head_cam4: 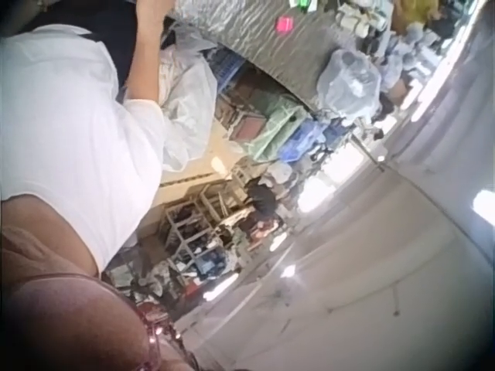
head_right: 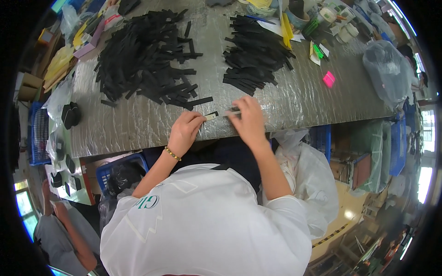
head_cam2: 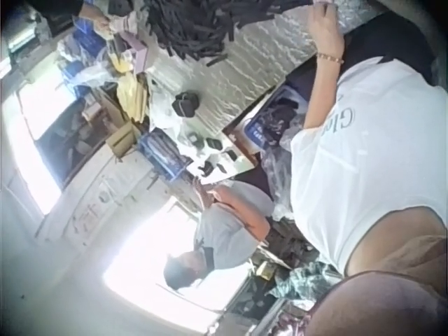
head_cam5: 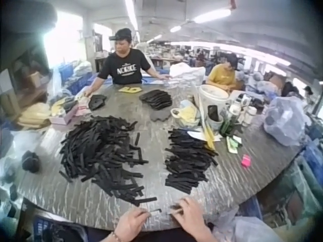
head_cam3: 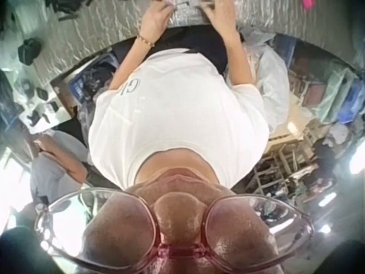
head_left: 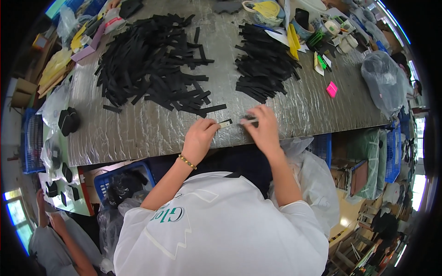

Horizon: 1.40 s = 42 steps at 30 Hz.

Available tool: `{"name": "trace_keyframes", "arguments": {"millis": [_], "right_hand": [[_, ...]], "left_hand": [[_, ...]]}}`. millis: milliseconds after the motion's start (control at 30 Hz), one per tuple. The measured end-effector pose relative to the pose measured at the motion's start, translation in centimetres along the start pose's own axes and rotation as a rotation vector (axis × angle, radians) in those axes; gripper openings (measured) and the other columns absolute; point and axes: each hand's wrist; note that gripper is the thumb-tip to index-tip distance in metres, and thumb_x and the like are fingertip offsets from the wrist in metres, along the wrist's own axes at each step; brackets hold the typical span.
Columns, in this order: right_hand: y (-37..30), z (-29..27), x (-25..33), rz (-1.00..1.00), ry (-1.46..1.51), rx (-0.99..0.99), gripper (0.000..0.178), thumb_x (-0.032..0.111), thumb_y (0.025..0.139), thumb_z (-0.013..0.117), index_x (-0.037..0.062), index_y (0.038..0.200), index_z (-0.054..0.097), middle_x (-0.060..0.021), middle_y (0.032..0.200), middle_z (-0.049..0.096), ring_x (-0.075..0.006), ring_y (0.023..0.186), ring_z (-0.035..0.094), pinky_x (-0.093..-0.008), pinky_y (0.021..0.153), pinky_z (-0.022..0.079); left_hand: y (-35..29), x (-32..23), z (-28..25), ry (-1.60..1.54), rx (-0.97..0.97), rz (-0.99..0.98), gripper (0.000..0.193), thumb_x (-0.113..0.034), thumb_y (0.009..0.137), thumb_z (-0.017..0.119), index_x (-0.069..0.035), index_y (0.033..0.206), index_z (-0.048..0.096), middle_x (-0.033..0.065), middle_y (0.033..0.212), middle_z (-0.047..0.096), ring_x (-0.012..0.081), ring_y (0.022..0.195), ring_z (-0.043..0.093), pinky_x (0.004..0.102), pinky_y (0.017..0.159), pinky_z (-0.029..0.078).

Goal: Manually applying small white reinforcement labels to black material strips for shoe production.

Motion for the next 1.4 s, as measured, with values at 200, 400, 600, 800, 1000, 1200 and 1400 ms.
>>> {"name": "trace_keyframes", "arguments": {"millis": [200,400,600,800,1000,1200,1400], "right_hand": [[-1.8,4.1,2.7,0.068,0.063,-0.064,0.024,0.015,0.079,0.080,0.0019,0.094,0.066,-0.0118,0.091,0.060,-0.0319,0.087,0.059,-0.0408,0.078,0.047],[-2.4,4.7,3.3,0.154,0.133,-0.103,0.018,0.012,0.082,0.076,0.0027,0.092,0.065,-0.0118,0.089,0.057,-0.0333,0.087,0.057,-0.0427,0.078,0.045],[-2.5,4.9,3.4,0.169,0.135,-0.075,0.017,0.011,0.083,0.076,0.0025,0.093,0.065,-0.0123,0.090,0.058,-0.0338,0.088,0.057,-0.0436,0.078,0.045],[-0.8,2.6,2.7,0.177,0.352,-0.100,0.013,0.013,0.097,0.062,-0.0003,0.097,0.061,-0.0167,0.097,0.058,-0.0351,0.091,0.057,-0.0410,0.083,0.046],[0.6,0.8,1.5,-0.024,0.335,0.103,0.015,0.008,0.101,0.052,0.0006,0.111,0.060,-0.0154,0.109,0.058,-0.0333,0.098,0.060,-0.0363,0.088,0.048],[0.9,1.6,1.5,-0.006,0.226,0.395,0.022,0.004,0.092,0.063,0.0030,0.114,0.060,-0.0149,0.108,0.056,-0.0361,0.095,0.060,-0.0396,0.083,0.050],[1.5,1.7,1.0,-0.032,0.231,0.422,0.022,0.008,0.092,0.067,0.0019,0.112,0.059,-0.0143,0.107,0.057,-0.0335,0.093,0.061,-0.0381,0.081,0.050]], "left_hand": [[-0.4,-0.1,0.2,0.014,-0.047,-0.022,0.023,0.001,0.079,0.065,-0.004,0.101,0.070,0.0083,0.100,0.065,0.0288,0.092,0.062,0.0391,0.079,0.053],[-0.1,-0.4,0.6,0.017,-0.058,-0.008,0.025,0.002,0.078,0.066,-0.004,0.102,0.070,0.0077,0.099,0.065,0.0280,0.092,0.062,0.0384,0.079,0.053],[-0.2,-0.4,0.7,0.018,-0.059,-0.022,0.025,0.002,0.078,0.066,-0.005,0.101,0.070,0.0067,0.098,0.064,0.0271,0.091,0.062,0.0378,0.078,0.053],[-0.1,-0.6,0.5,0.031,-0.064,-0.023,0.026,0.002,0.077,0.065,-0.005,0.102,0.071,0.0065,0.096,0.063,0.0268,0.088,0.061,0.0377,0.076,0.052],[-0.1,-0.6,0.7,0.063,-0.060,-0.035,0.030,0.003,0.074,0.064,-0.006,0.103,0.071,0.0067,0.094,0.062,0.0265,0.087,0.060,0.0374,0.075,0.052],[-0.1,-0.1,0.9,0.054,-0.050,-0.004,0.031,0.003,0.074,0.064,-0.007,0.103,0.072,0.0061,0.093,0.062,0.0260,0.086,0.060,0.0367,0.075,0.053],[-0.1,0.5,0.7,0.053,-0.019,0.057,0.033,0.000,0.074,0.064,-0.009,0.104,0.074,0.0050,0.092,0.060,0.0244,0.085,0.060,0.0360,0.074,0.053]]}}
Point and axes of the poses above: each hand's wrist, its own y-axis towards the middle knuckle, its own z-axis out of the palm, x = y × z
